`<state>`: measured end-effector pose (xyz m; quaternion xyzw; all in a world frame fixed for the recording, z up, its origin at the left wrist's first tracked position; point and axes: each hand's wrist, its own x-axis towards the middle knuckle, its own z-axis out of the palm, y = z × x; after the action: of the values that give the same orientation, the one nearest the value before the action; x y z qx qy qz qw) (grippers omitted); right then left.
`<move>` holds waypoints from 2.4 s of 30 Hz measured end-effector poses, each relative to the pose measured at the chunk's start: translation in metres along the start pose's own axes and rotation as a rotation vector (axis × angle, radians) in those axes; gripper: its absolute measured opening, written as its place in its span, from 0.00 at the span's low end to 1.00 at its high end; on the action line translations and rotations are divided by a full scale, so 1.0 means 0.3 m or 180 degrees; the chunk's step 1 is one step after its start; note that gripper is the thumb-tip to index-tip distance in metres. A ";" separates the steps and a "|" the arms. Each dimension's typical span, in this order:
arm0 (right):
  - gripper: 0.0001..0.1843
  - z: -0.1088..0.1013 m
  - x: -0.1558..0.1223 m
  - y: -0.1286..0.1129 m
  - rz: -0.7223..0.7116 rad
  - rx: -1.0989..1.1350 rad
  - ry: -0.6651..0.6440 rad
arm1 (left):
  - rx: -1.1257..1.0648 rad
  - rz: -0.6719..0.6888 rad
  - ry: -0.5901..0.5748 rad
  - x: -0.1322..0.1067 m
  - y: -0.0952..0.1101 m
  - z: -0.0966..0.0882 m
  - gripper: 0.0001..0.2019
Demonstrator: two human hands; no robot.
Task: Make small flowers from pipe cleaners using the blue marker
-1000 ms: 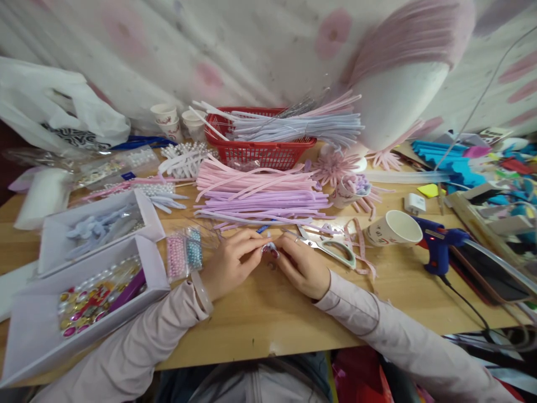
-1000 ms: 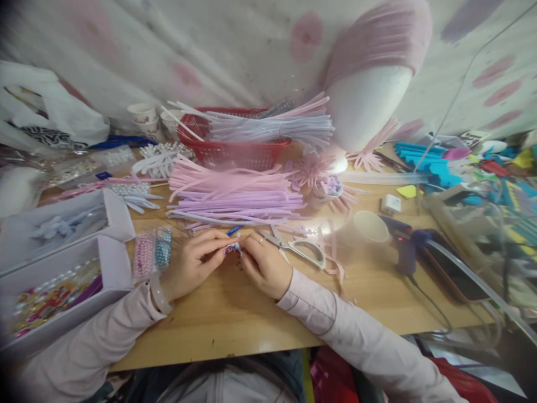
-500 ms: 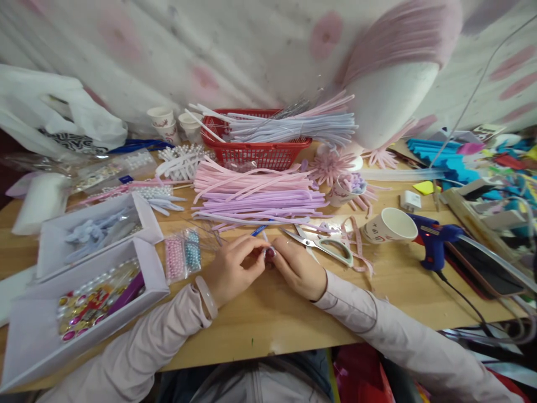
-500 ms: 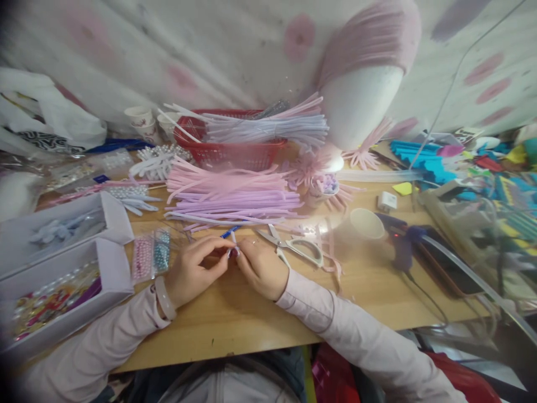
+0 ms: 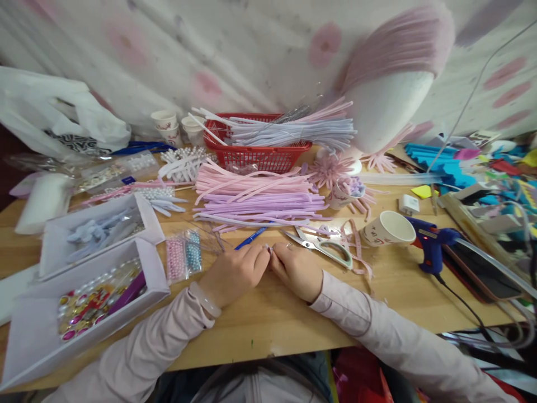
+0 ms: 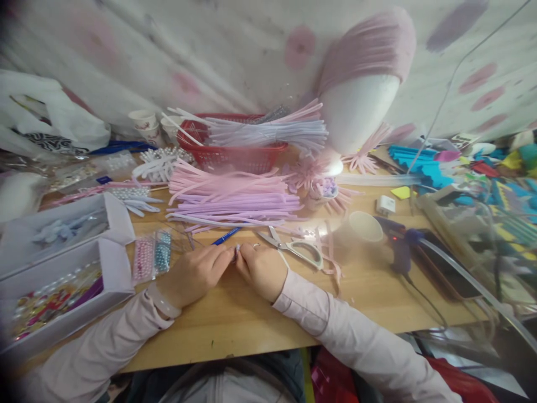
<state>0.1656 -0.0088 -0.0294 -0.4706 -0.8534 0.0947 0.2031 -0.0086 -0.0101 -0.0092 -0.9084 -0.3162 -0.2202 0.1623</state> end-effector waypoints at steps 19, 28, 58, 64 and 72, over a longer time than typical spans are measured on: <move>0.11 -0.022 -0.013 -0.024 -0.0730 -0.0235 0.0716 | -0.4693 -0.2903 -0.1041 0.026 -0.002 0.005 0.08; 0.10 -0.035 -0.006 -0.010 -0.0362 0.0742 0.0188 | -0.3847 -0.2464 -0.0326 0.015 -0.026 0.012 0.05; 0.16 -0.044 -0.004 0.010 -0.0591 0.1775 -0.0307 | -0.3145 -0.1790 -0.0443 0.013 -0.027 -0.004 0.09; 0.14 -0.032 -0.005 0.009 -0.0704 0.1532 -0.0185 | -0.3726 -0.2087 -0.0590 0.016 -0.023 -0.008 0.11; 0.10 -0.026 -0.005 0.008 -0.0536 0.1562 -0.0334 | -0.3130 -0.1886 -0.0573 0.021 -0.018 -0.025 0.10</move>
<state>0.1716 -0.0092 -0.0235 -0.3291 -0.8504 0.3058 0.2738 -0.0098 -0.0062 0.0011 -0.7649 -0.4301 -0.2991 -0.3747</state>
